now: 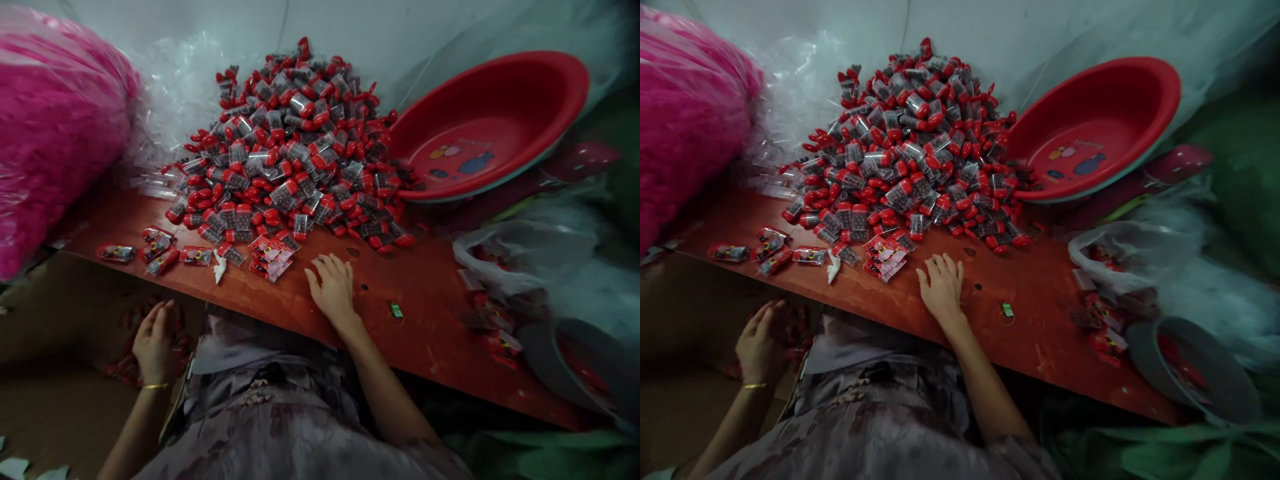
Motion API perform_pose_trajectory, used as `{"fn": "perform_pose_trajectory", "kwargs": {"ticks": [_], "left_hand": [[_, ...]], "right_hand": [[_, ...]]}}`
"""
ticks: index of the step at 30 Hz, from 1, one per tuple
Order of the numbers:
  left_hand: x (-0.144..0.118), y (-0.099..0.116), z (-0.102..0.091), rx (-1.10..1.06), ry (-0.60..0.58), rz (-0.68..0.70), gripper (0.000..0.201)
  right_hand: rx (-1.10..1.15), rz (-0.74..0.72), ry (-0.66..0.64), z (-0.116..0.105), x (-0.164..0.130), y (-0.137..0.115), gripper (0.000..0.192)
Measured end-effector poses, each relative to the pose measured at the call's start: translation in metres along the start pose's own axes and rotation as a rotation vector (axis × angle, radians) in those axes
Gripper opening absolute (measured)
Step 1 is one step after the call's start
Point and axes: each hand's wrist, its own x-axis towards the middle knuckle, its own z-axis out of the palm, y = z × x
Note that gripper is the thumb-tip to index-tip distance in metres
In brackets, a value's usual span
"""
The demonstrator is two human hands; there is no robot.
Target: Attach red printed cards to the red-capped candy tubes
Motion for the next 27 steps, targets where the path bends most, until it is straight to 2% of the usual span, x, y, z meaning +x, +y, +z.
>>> {"fn": "perform_pose_trajectory", "kwargs": {"ticks": [1, 2, 3, 6, 8, 10, 12, 15, 18, 20, 22, 24, 27], "left_hand": [[-0.007, 0.004, 0.016, 0.02, -0.004, 0.093, 0.031], [-0.013, 0.008, 0.034, 0.118, -0.066, 0.277, 0.031], [-0.018, 0.012, 0.05, 0.217, -0.164, 0.44, 0.031], [-0.033, 0.017, 0.092, 0.498, -0.487, 0.813, 0.033], [-0.04, 0.012, 0.109, 0.701, -0.58, 0.961, 0.037], [-0.045, 0.003, 0.12, 0.873, -0.609, 1.028, 0.039], [-0.046, -0.005, 0.125, 0.975, -0.626, 1.055, 0.039], [-0.042, -0.011, 0.128, 1.015, -0.624, 1.071, 0.036], [-0.037, -0.006, 0.126, 0.953, -0.627, 1.06, 0.033], [-0.037, 0.001, 0.124, 0.835, -0.595, 1.021, 0.032], [-0.039, 0.01, 0.124, 0.667, -0.541, 0.901, 0.035], [-0.043, 0.02, 0.128, 0.499, -0.526, 0.713, 0.043], [-0.048, 0.029, 0.143, 0.303, -0.609, 0.5, 0.039]], "right_hand": [[0.027, -0.025, 0.004, 0.001, 0.004, -0.008, 0.035], [0.048, -0.053, 0.003, 0.003, 0.011, -0.016, 0.035], [0.059, -0.079, -0.001, 0.006, 0.019, -0.025, 0.036], [0.046, -0.122, -0.031, 0.022, 0.04, -0.046, 0.038], [0.046, -0.139, -0.072, 0.033, 0.045, -0.054, 0.036], [0.059, -0.145, -0.092, 0.039, 0.043, -0.056, 0.034], [0.073, -0.143, -0.086, 0.041, 0.038, -0.055, 0.031], [0.101, -0.16, -0.062, 0.037, 0.033, -0.052, 0.027], [0.119, -0.168, 0.003, 0.032, 0.033, -0.049, 0.024], [0.117, -0.155, 0.078, 0.027, 0.031, -0.046, 0.022], [0.11, -0.163, 0.152, 0.021, 0.027, -0.043, 0.02], [0.113, -0.212, 0.204, 0.013, 0.019, -0.043, 0.02], [0.191, -0.266, 0.234, 0.002, 0.006, -0.045, 0.02]]}}
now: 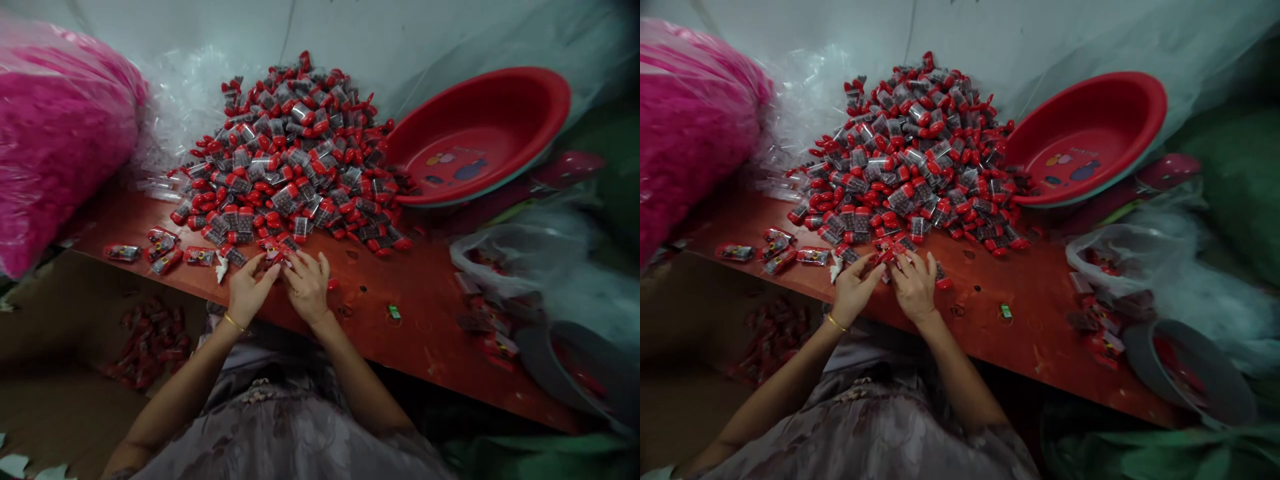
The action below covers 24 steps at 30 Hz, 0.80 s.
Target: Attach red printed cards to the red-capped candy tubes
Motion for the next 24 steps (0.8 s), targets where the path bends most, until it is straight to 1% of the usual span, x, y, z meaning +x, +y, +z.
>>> {"fn": "perform_pose_trajectory", "kwargs": {"ticks": [1, 2, 4, 5, 6, 7, 8, 9, 10, 13, 15, 17, 19, 21, 24], "left_hand": [[0.003, 0.002, 0.004, -0.057, -0.014, -0.014, 0.033], [0.006, 0.004, 0.008, -0.105, -0.02, -0.025, 0.029], [0.008, 0.005, 0.014, -0.182, -0.019, -0.049, 0.027], [0.007, 0.005, 0.017, -0.214, -0.017, -0.059, 0.026], [0.006, 0.005, 0.019, -0.241, -0.019, -0.067, 0.026], [0.003, 0.006, 0.02, -0.262, -0.022, -0.074, 0.025], [0.0, 0.006, 0.021, -0.274, -0.027, -0.079, 0.025], [-0.003, 0.007, 0.022, -0.279, -0.035, -0.083, 0.024], [-0.006, 0.009, 0.022, -0.28, -0.045, -0.086, 0.024], [-0.013, 0.013, 0.025, -0.283, -0.091, -0.112, 0.025], [-0.014, 0.015, 0.027, -0.313, -0.101, -0.172, 0.028], [-0.014, 0.014, 0.03, -0.368, -0.093, -0.238, 0.032], [-0.012, 0.012, 0.032, -0.403, -0.1, -0.264, 0.036], [-0.009, 0.008, 0.032, -0.352, -0.133, -0.239, 0.034], [-0.002, 0.004, 0.03, -0.123, -0.132, -0.147, 0.029]], "right_hand": [[0.054, 0.028, 0.015, -0.003, -0.002, -0.003, 0.021], [0.127, 0.087, 0.032, -0.005, -0.004, -0.005, 0.024], [0.338, 0.27, 0.066, -0.008, -0.005, -0.008, 0.036], [0.467, 0.365, 0.059, -0.009, -0.006, -0.009, 0.04], [0.599, 0.444, 0.031, -0.009, -0.006, -0.009, 0.039], [0.715, 0.502, -0.007, -0.009, -0.006, -0.01, 0.034], [0.801, 0.541, -0.045, -0.009, -0.007, -0.011, 0.03], [0.848, 0.568, -0.067, -0.009, -0.008, -0.013, 0.03], [0.857, 0.593, -0.065, -0.009, -0.01, -0.014, 0.033], [0.77, 0.653, 0.023, -0.009, -0.015, -0.02, 0.041], [0.732, 0.657, 0.041, -0.009, -0.019, -0.022, 0.04], [0.74, 0.659, 0.034, -0.007, -0.02, -0.021, 0.039], [0.751, 0.679, 0.048, -0.006, -0.021, -0.016, 0.038], [0.721, 0.698, 0.079, -0.006, -0.021, -0.008, 0.038], [0.617, 0.743, 0.139, -0.008, -0.02, 0.006, 0.041]]}}
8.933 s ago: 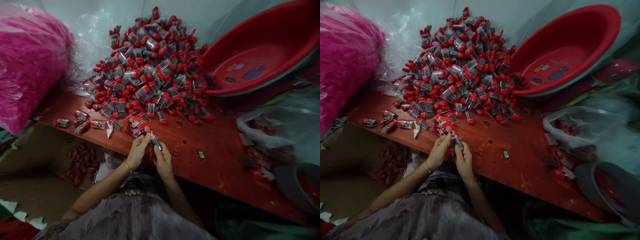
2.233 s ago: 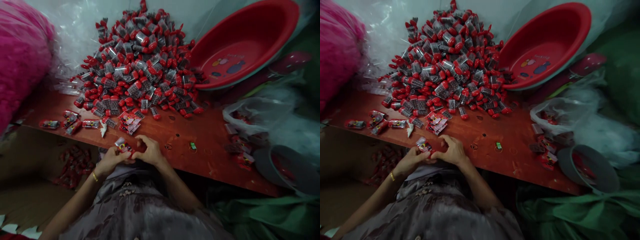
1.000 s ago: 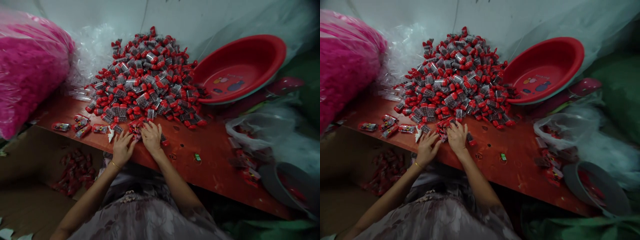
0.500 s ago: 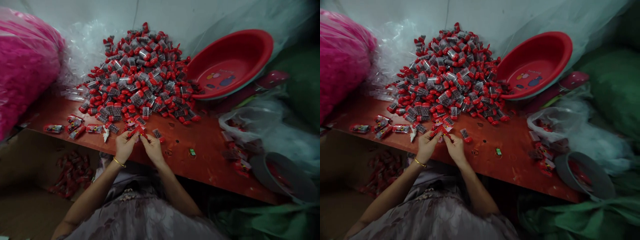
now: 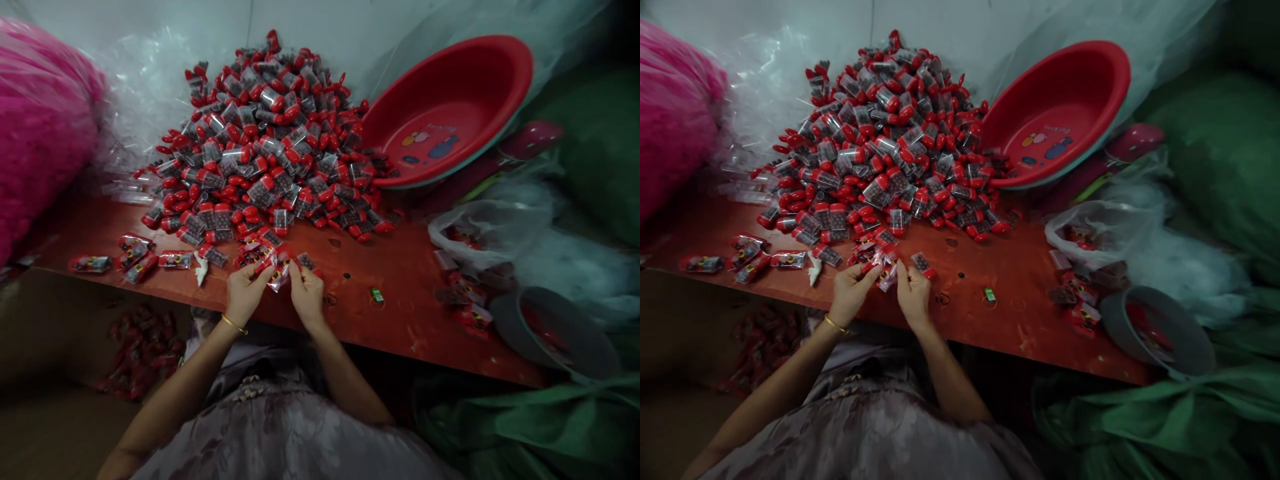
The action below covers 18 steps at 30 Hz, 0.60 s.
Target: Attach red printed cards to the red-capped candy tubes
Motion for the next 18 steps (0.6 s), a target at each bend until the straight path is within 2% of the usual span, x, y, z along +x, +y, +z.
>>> {"fn": "perform_pose_trajectory", "kwargs": {"ticks": [3, 5, 9, 13, 18], "left_hand": [[0.005, -0.002, 0.0, 0.165, 0.028, 0.073, 0.036], [0.005, -0.002, 0.005, 0.275, -0.021, 0.117, 0.037], [0.004, 0.003, 0.022, 0.658, -0.118, 0.256, 0.032], [0.023, 0.024, 0.032, 0.851, -0.042, 0.426, 0.035], [0.071, 0.044, 0.024, 0.992, 0.047, 0.281, 0.038]], "right_hand": [[-0.005, 0.046, 0.069, -0.009, 0.007, 0.003, 0.041], [0.013, 0.042, 0.068, -0.013, 0.009, 0.004, 0.041], [0.057, 0.048, 0.107, -0.02, 0.011, 0.007, 0.043], [0.11, 0.119, 0.165, -0.034, 0.017, 0.014, 0.043], [0.126, 0.141, 0.2, -0.046, 0.021, 0.021, 0.042]]}}
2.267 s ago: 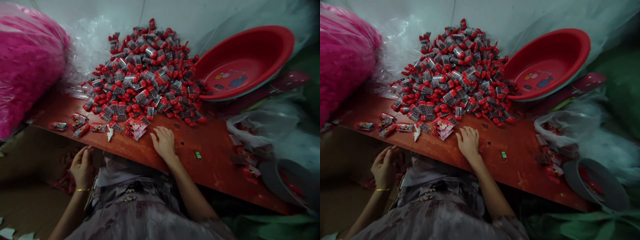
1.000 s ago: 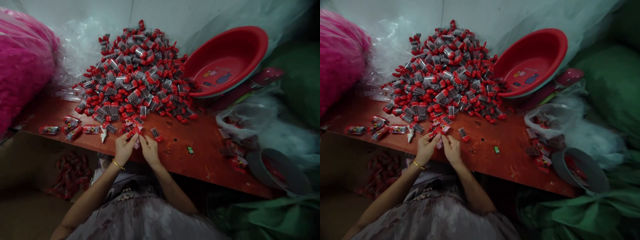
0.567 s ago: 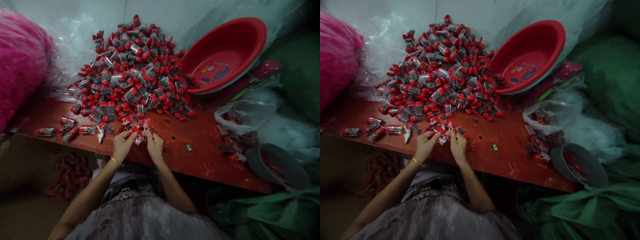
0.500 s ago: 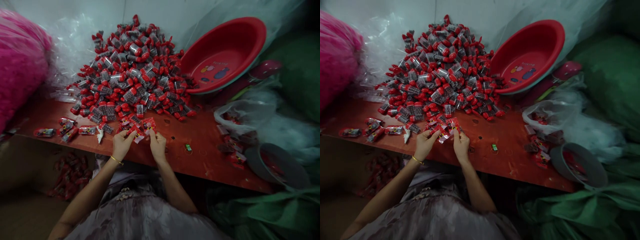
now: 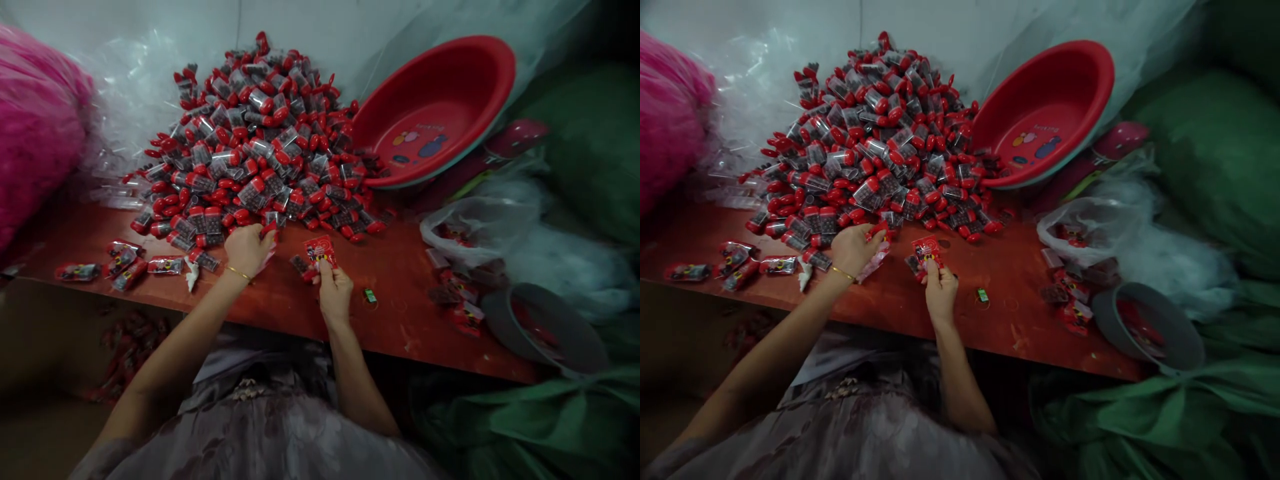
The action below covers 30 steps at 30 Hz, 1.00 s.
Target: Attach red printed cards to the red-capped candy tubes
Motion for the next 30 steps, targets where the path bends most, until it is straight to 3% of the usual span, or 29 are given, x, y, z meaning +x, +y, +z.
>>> {"fn": "perform_pose_trajectory", "kwargs": {"ticks": [5, 8, 12, 14, 16, 18, 20, 24, 28, 30], "left_hand": [[0.009, -0.014, 0.0, 0.019, 0.16, 0.047, 0.061], [-0.008, -0.012, -0.001, -0.032, 0.233, 0.156, 0.052], [-0.039, -0.01, 0.001, -0.288, 0.058, 0.299, 0.041], [-0.055, -0.008, 0.005, -0.548, -0.067, 0.212, 0.036], [-0.07, -0.006, 0.009, -0.855, -0.158, -0.001, 0.035], [-0.08, -0.004, 0.012, -1.113, -0.181, -0.234, 0.036], [-0.087, -0.004, 0.013, -1.258, -0.159, -0.37, 0.036], [-0.088, -0.011, 0.009, -1.279, -0.139, -0.404, 0.034], [-0.086, -0.02, 0.004, -1.276, -0.089, -0.433, 0.036], [-0.087, -0.022, 0.004, -1.293, -0.085, -0.444, 0.037]], "right_hand": [[0.075, 0.004, -0.065, 0.008, -0.006, 0.001, 0.041], [0.086, 0.0, -0.122, 0.015, -0.014, -0.005, 0.039], [0.127, 0.025, -0.17, 0.025, -0.031, -0.012, 0.035], [0.101, -0.004, -0.21, 0.029, -0.041, -0.012, 0.036], [0.056, -0.041, -0.253, 0.034, -0.05, -0.009, 0.037], [0.02, -0.069, -0.278, 0.039, -0.057, -0.006, 0.038], [-0.01, -0.095, -0.3, 0.041, -0.063, -0.004, 0.039], [-0.078, -0.178, -0.408, 0.036, -0.063, -0.01, 0.039], [-0.2, -0.326, -0.519, 0.012, -0.028, -0.019, 0.025], [-0.52, -0.545, -0.562, -0.001, 0.001, -0.022, 0.032]]}}
